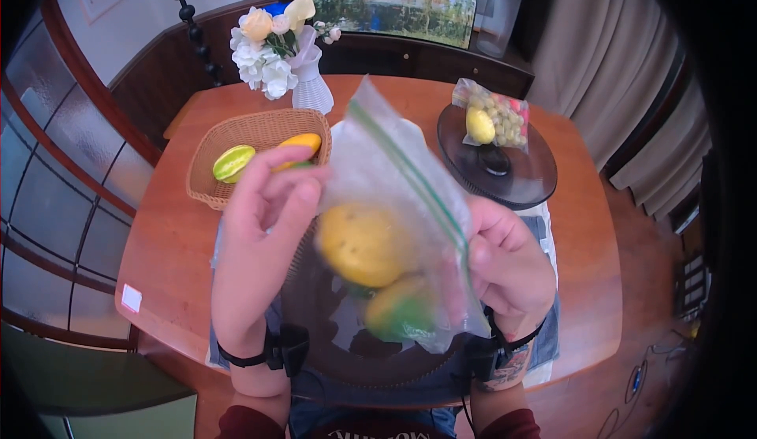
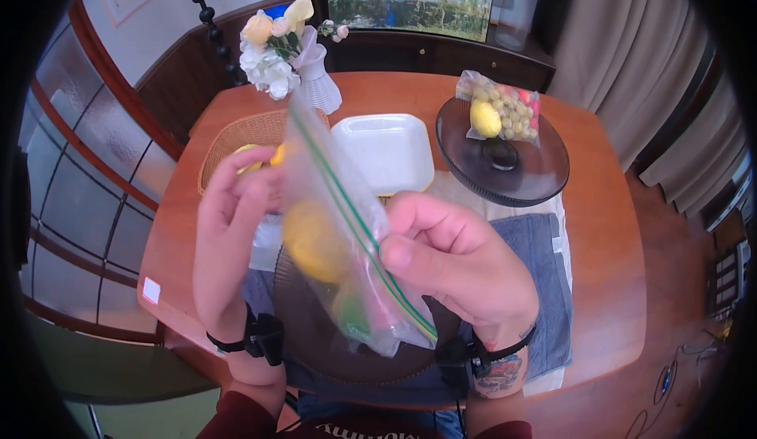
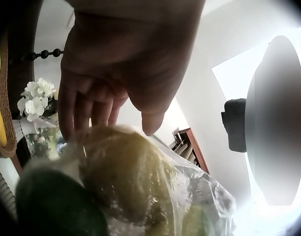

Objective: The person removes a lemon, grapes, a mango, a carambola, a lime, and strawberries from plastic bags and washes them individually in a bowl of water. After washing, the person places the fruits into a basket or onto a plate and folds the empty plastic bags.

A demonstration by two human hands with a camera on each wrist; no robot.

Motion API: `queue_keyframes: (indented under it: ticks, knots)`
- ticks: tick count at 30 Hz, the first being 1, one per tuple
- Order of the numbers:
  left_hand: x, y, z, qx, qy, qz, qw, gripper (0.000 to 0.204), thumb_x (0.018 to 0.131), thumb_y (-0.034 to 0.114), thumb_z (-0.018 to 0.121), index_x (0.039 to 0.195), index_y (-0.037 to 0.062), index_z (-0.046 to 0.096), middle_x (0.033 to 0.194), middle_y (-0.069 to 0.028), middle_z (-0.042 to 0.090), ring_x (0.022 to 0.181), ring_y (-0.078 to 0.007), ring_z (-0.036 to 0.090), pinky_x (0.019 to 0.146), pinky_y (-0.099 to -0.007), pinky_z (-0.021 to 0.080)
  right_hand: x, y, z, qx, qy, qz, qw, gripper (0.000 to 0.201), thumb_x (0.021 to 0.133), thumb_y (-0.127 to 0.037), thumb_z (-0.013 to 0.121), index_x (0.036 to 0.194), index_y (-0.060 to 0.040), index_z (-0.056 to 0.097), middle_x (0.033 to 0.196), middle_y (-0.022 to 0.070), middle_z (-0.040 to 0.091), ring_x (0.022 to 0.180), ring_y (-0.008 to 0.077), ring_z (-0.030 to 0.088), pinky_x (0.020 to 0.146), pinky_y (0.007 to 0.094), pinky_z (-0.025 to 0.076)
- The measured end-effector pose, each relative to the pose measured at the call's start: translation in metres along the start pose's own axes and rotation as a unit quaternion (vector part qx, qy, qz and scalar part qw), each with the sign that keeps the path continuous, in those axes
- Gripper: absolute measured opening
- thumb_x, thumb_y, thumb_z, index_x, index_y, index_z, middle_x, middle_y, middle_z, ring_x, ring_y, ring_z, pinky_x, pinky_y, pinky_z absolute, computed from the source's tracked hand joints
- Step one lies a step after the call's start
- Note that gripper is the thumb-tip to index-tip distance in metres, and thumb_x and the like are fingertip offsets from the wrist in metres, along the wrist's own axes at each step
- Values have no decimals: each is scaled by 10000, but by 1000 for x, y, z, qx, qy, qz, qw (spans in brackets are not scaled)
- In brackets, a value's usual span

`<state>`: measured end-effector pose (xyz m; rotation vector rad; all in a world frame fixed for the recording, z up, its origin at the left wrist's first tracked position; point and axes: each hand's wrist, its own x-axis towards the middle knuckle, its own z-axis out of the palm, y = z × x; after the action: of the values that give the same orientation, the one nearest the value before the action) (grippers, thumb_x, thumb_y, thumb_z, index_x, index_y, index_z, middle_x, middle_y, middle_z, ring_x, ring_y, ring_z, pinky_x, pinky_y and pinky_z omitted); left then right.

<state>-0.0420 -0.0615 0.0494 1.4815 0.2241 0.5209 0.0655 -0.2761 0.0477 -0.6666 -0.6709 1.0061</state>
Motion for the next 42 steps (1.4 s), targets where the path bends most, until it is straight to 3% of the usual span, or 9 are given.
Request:
queue_keyframes:
  ticks: [3,6,8,11,17,22,25,34,42]
  knots:
    - [-5,8,4,114,82,100,985,223,958,121,623,1144,4,586,1031,-44,669,976,-96,619,857,-246,475,-2,0,12,19,24,-39,999,117,998,-137,595,1006,-33,542,947,63,648,772,108,633,686,254,505]
    - [-25,18,-5,117,17,79,990,156,965,99,591,1093,11,574,981,-45,670,940,-86,630,799,-225,469,-5,3,12,-18,60,-103,993,113,979,-116,621,972,-43,536,944,62,637,765,95,620,672,245,489]
    - [-37,22,-9,-7,-158,-15,987,136,985,121,576,1071,20,548,952,-43,652,919,-75,619,763,-213,459,-2,7,13,-67,91,-129,985,118,958,-94,649,948,-52,539,921,46,631,746,75,601,652,230,471]
    - [-41,28,7,-9,-214,-61,975,169,1005,163,567,1090,21,533,965,-44,629,926,-84,610,761,-217,461,4,11,23,-90,103,-93,986,153,923,-77,699,909,-67,547,863,3,614,716,45,564,621,209,439]
    - [-46,13,24,-43,-163,-6,986,246,1019,237,562,1121,16,531,1027,-43,606,910,-82,570,791,-248,470,4,15,35,-215,108,-21,970,277,741,9,832,787,-87,576,813,-26,566,762,95,553,712,243,429]
    - [-48,10,28,-76,-147,46,985,303,1023,284,552,1152,10,565,981,-42,620,889,-90,571,775,-263,471,4,12,36,-417,80,-42,904,259,729,-84,869,748,-71,611,807,-7,589,758,112,568,692,252,424]
    - [-49,13,27,52,-130,46,989,309,1024,291,545,1131,5,595,930,-62,645,851,-117,590,762,-280,474,4,9,38,-450,66,-42,889,221,771,-95,836,786,-63,618,831,17,613,776,139,587,709,264,437]
    - [-51,9,28,112,-83,107,984,362,1026,319,510,1097,-15,629,933,-136,684,829,-242,648,759,-328,487,2,-2,26,-443,-18,-109,890,153,831,24,675,973,-32,678,900,56,655,833,200,627,769,308,465]
    - [-47,6,29,108,-68,160,979,425,1023,360,501,1167,-24,608,966,-154,684,850,-284,653,784,-354,493,6,0,30,-488,16,-162,858,289,752,-19,787,1017,-39,673,918,59,664,826,175,628,765,293,473]
